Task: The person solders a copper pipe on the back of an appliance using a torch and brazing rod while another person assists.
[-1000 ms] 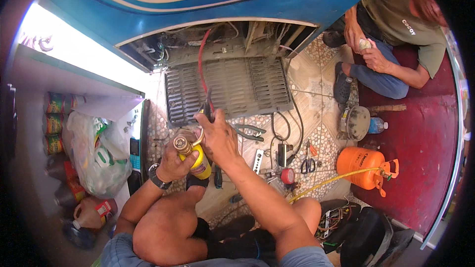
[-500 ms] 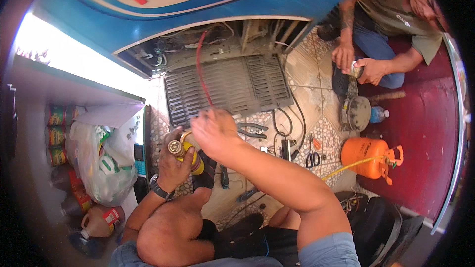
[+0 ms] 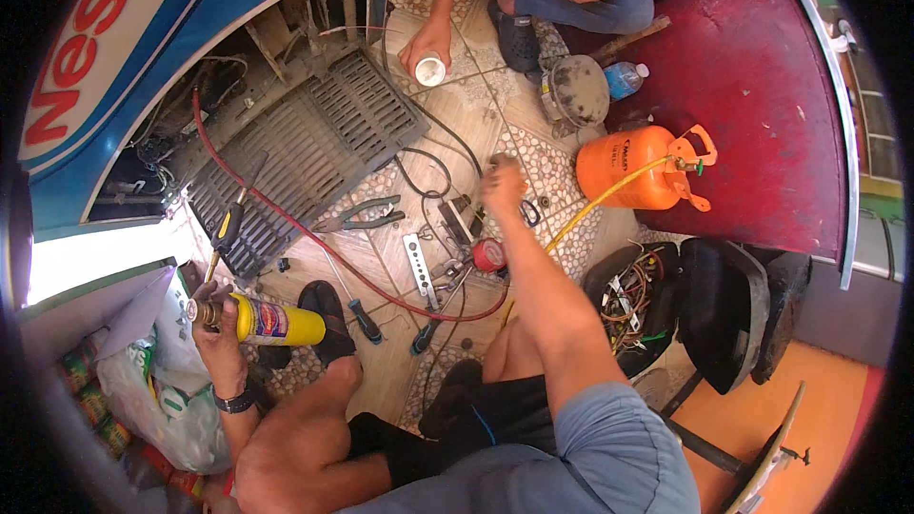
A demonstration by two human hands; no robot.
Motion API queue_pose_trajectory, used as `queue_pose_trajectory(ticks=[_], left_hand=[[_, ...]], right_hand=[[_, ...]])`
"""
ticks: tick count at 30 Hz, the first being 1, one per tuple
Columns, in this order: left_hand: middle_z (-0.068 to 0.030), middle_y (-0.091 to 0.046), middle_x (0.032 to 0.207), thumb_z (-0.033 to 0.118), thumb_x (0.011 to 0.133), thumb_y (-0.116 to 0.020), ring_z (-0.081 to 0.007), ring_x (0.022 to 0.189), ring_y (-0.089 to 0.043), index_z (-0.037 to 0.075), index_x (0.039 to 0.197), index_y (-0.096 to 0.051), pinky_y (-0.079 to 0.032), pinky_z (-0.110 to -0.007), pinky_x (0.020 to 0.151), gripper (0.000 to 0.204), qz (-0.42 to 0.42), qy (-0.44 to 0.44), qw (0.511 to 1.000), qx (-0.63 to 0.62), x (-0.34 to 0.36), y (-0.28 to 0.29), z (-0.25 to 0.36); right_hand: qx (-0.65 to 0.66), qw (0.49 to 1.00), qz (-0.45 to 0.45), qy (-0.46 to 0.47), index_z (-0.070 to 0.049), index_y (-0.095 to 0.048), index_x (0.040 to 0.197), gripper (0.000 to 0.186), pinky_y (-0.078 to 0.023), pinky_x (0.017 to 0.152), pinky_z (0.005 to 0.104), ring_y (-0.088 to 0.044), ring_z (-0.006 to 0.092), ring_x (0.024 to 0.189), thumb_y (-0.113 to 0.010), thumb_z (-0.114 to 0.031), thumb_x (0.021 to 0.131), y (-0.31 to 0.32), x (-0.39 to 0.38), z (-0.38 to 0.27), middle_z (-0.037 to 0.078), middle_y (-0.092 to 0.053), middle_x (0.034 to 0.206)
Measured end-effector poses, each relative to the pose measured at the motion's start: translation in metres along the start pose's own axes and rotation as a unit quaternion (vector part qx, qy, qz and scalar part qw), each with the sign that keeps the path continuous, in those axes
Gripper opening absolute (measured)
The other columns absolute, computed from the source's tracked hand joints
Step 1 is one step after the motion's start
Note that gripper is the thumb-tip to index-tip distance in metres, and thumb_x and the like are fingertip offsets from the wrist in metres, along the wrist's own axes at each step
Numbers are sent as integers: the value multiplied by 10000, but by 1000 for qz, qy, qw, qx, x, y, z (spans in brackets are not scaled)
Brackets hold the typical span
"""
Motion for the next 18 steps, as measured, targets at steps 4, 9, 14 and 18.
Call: queue_pose_trajectory(ticks=[4, 9, 14, 18], left_hand=[[-111, -628, 1163, 325, 946, -719, -205, 1104, -569, 41, 1329, -514, -431, -382, 1018, 519, -6, -17, 999, -38, -5, 23, -4], [-147, -580, 1209, 444, 1003, -572, -236, 1120, -542, 28, 1398, -457, -386, -433, 1070, 586, -42, -59, 980, -187, -11, -21, 9], [-98, -591, 1158, 540, 975, -593, -236, 1113, -571, 11, 1402, -456, -393, -453, 1082, 693, -26, -98, 992, -80, -16, 51, 9], [-83, -599, 1258, 441, 1001, -605, -205, 1117, -601, 13, 1521, -351, -483, -361, 998, 720, 44, -83, 992, -80, -5, 22, 14]], right_hand=[[-5, 979, -194, -60, -17, -678, 978, 174, -532, 779, 471, -652, 378, 875, -634, -117, 842, -42, -20, 27, 216, -677, 932], [43, 968, -202, -142, -77, -674, 1066, 229, -540, 794, 470, -666, 340, 865, -660, -187, 866, -50, -26, 105, 171, -674, 880], [-40, 964, -146, -219, -86, -590, 1187, 462, -498, 958, 485, -546, 396, 1196, -748, -247, 784, -69, -26, 38, 208, -615, 1183], [-102, 963, -200, -148, -106, -695, 1056, 309, -462, 1012, 469, -572, 363, 1162, -727, -298, 816, -90, -29, 77, 191, -614, 1224]])
Point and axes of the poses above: each hand's wrist, its own x-axis towards the middle knuckle, its own y-axis out of the back of the hand, z = x × y, the point moved 7 cm from there along x, towards the middle knuckle
